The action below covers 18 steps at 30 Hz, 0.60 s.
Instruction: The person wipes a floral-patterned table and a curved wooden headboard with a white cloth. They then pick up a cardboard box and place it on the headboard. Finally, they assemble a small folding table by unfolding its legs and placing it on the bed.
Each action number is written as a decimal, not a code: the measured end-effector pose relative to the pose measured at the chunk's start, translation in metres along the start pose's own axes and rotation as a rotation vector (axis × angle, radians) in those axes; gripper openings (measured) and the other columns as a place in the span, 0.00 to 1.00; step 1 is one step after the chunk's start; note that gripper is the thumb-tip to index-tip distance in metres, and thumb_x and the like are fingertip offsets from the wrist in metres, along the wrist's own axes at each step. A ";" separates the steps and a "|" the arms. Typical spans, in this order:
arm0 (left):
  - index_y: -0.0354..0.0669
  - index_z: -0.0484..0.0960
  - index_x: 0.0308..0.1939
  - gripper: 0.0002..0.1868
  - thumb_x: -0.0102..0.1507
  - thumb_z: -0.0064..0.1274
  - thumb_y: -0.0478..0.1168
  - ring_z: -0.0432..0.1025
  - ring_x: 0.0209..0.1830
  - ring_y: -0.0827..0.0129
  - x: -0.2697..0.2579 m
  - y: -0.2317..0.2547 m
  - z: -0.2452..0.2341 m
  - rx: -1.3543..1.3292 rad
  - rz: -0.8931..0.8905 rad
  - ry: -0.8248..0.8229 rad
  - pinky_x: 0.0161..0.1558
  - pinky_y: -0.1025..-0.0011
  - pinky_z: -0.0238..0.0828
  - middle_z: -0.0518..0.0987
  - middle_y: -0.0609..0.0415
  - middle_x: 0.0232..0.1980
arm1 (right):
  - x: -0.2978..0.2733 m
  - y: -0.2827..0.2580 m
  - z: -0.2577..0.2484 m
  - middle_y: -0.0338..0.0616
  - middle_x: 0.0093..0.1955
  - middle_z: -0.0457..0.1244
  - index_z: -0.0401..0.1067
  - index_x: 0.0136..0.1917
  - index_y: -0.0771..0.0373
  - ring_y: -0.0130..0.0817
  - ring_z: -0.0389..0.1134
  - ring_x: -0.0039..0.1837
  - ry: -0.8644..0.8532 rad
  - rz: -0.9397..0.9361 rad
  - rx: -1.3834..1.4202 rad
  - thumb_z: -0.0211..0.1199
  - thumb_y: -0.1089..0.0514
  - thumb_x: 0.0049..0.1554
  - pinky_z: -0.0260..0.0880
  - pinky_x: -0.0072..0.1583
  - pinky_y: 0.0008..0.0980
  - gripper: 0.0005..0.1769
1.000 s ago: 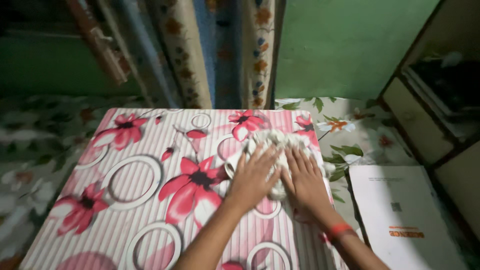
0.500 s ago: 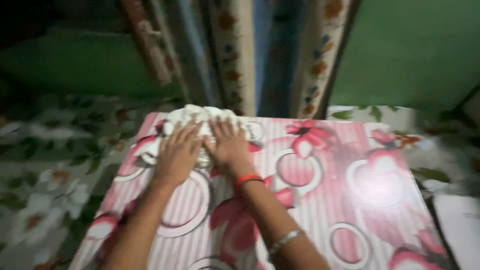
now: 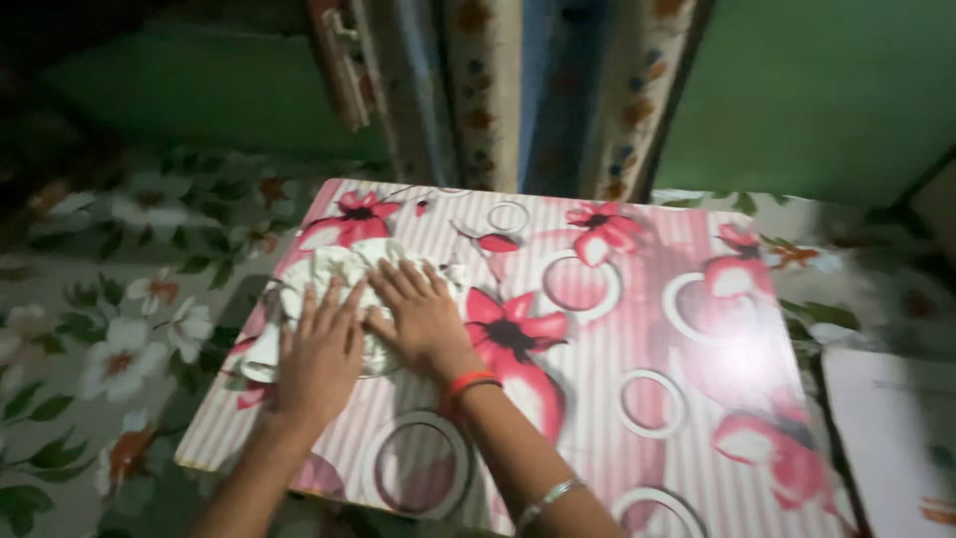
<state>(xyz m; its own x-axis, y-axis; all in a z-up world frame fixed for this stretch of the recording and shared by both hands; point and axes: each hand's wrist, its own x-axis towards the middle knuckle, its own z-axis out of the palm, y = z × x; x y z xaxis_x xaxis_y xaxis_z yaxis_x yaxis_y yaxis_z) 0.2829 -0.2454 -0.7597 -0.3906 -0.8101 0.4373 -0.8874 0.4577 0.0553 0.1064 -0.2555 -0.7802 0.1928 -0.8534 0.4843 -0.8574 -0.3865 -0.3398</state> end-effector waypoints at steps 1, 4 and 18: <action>0.60 0.60 0.77 0.32 0.68 0.41 0.50 0.50 0.80 0.48 0.003 0.024 0.000 -0.017 0.008 0.005 0.69 0.37 0.53 0.57 0.52 0.81 | -0.014 0.014 -0.015 0.50 0.82 0.50 0.57 0.79 0.59 0.49 0.46 0.83 -0.013 0.011 -0.007 0.45 0.35 0.65 0.39 0.78 0.53 0.38; 0.60 0.63 0.75 0.30 0.67 0.43 0.49 0.51 0.79 0.49 0.020 0.098 0.005 -0.101 0.037 -0.017 0.67 0.36 0.53 0.58 0.52 0.80 | -0.052 0.063 -0.057 0.49 0.82 0.50 0.56 0.80 0.57 0.48 0.46 0.83 0.032 0.098 -0.088 0.46 0.35 0.64 0.38 0.80 0.52 0.39; 0.63 0.67 0.74 0.27 0.69 0.42 0.50 0.54 0.77 0.48 -0.017 0.321 -0.016 -0.440 0.420 -0.010 0.70 0.39 0.48 0.65 0.50 0.76 | -0.266 0.123 -0.209 0.51 0.82 0.50 0.54 0.81 0.58 0.47 0.46 0.83 0.183 0.389 -0.401 0.45 0.43 0.65 0.37 0.80 0.49 0.35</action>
<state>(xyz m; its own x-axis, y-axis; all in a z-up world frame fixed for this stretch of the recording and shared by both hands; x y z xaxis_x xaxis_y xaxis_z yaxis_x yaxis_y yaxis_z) 0.0092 -0.0786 -0.7350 -0.6895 -0.5300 0.4937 -0.4732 0.8456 0.2470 -0.1498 -0.0031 -0.7817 -0.2269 -0.8181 0.5284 -0.9691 0.1357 -0.2060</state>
